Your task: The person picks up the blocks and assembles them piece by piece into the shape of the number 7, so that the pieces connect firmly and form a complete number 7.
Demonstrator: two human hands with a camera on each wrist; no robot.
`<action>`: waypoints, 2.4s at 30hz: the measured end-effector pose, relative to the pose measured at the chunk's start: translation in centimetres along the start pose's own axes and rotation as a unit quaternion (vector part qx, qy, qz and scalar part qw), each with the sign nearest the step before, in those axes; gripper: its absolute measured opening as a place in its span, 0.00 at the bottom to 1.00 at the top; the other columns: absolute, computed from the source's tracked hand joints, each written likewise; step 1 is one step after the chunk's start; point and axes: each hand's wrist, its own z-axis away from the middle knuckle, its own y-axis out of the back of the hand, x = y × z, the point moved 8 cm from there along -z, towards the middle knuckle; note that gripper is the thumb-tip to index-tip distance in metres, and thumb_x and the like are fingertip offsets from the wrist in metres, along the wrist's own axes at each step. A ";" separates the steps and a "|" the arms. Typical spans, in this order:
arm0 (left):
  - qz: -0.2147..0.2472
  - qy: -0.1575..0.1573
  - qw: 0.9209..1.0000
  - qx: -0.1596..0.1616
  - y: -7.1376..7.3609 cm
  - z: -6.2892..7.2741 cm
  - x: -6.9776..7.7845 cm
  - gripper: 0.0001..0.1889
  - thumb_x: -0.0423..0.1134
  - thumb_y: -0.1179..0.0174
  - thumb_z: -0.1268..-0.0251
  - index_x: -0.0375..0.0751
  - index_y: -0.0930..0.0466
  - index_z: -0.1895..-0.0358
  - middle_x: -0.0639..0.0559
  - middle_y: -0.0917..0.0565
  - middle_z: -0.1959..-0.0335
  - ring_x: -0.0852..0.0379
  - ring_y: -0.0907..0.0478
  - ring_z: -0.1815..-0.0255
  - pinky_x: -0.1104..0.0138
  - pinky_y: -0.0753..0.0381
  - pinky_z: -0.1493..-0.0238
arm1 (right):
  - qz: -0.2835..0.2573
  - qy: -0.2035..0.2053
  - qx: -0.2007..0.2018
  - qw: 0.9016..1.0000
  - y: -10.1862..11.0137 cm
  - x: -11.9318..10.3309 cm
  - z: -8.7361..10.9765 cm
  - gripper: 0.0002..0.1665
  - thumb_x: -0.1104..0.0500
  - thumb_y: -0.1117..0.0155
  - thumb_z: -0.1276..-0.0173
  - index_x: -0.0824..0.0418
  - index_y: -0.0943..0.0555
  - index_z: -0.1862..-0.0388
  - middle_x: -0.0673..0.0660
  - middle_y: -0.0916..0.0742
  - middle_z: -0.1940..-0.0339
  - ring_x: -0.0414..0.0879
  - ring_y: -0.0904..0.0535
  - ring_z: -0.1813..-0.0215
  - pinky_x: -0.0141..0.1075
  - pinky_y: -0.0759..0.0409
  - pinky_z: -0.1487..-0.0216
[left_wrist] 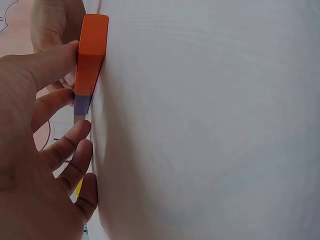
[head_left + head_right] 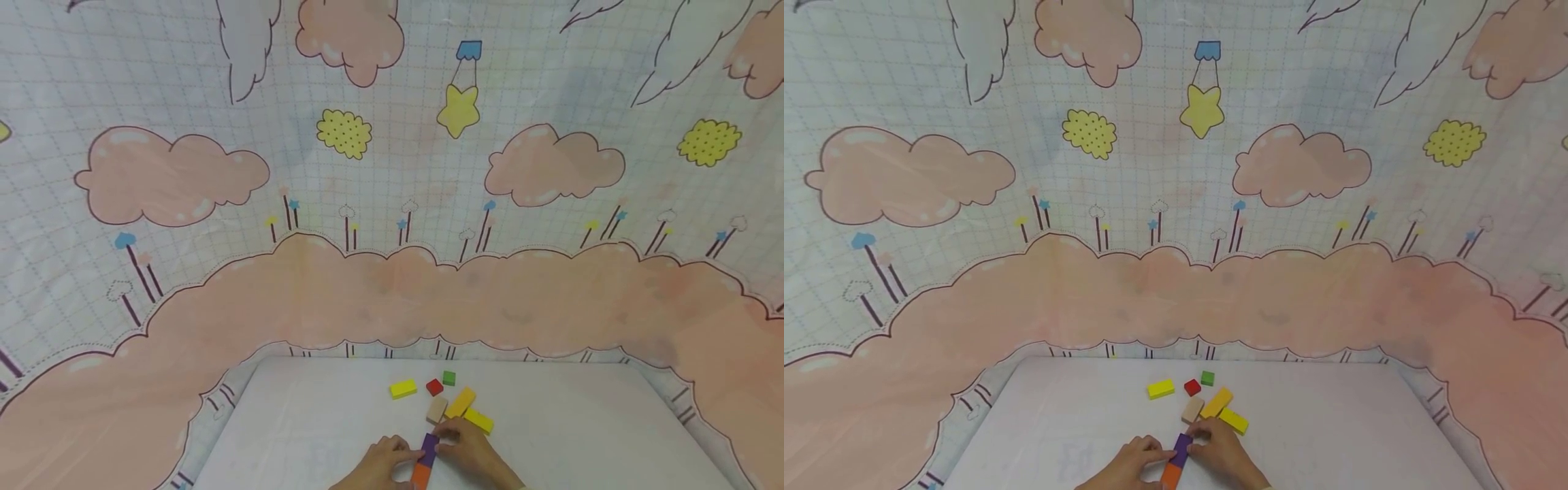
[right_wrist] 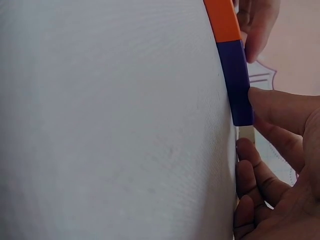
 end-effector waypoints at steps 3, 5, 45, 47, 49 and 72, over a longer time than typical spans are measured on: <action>-0.009 0.005 1.000 0.003 -0.1 0.0 0.0 0.24 0.55 0.35 0.38 0.70 0.24 0.38 0.65 0.27 0.56 0.66 0.36 0.59 0.68 0.26 0.54 | -0.013 -0.008 -0.004 1.000 -0.2 0.3 0.1 0.12 0.57 0.29 0.39 0.50 0.16 0.56 0.50 0.16 0.53 0.49 0.22 0.49 0.56 0.24 0.44; -0.013 0.006 1.000 0.003 -0.1 0.0 0.1 0.23 0.54 0.35 0.38 0.69 0.23 0.38 0.65 0.27 0.56 0.67 0.36 0.59 0.68 0.26 0.55 | -0.017 -0.015 -0.005 1.000 -0.3 0.4 0.1 0.11 0.57 0.29 0.39 0.49 0.16 0.56 0.50 0.17 0.52 0.49 0.22 0.49 0.56 0.24 0.43; 0.021 -0.016 0.999 0.029 0.0 0.3 0.2 0.25 0.55 0.33 0.43 0.72 0.23 0.39 0.68 0.27 0.53 0.66 0.33 0.52 0.55 0.29 0.42 | 0.060 -0.037 0.151 0.986 7.7 3.1 1.5 0.16 0.59 0.29 0.40 0.53 0.17 0.52 0.54 0.16 0.48 0.51 0.21 0.45 0.55 0.24 0.42; 0.025 -0.016 0.999 0.021 -0.2 0.3 0.1 0.25 0.55 0.33 0.42 0.72 0.23 0.39 0.68 0.27 0.53 0.67 0.34 0.53 0.59 0.29 0.44 | 0.062 -0.062 0.149 0.985 7.7 3.8 1.5 0.17 0.58 0.29 0.41 0.54 0.17 0.51 0.57 0.17 0.46 0.54 0.21 0.45 0.55 0.24 0.43; 0.028 -0.019 0.999 0.015 -0.3 0.3 0.1 0.26 0.54 0.32 0.42 0.72 0.24 0.39 0.68 0.27 0.53 0.67 0.35 0.53 0.62 0.30 0.47 | 0.065 -0.078 0.148 0.984 7.7 4.3 1.5 0.20 0.58 0.28 0.42 0.55 0.17 0.50 0.60 0.18 0.45 0.55 0.22 0.45 0.55 0.24 0.44; 0.025 -0.016 0.999 0.019 0.3 -0.1 0.3 0.26 0.52 0.31 0.43 0.68 0.22 0.39 0.66 0.27 0.54 0.67 0.35 0.56 0.65 0.32 0.52 | 0.063 -0.118 0.143 0.981 7.5 5.3 1.0 0.22 0.60 0.29 0.41 0.62 0.19 0.48 0.61 0.16 0.48 0.57 0.22 0.44 0.56 0.25 0.41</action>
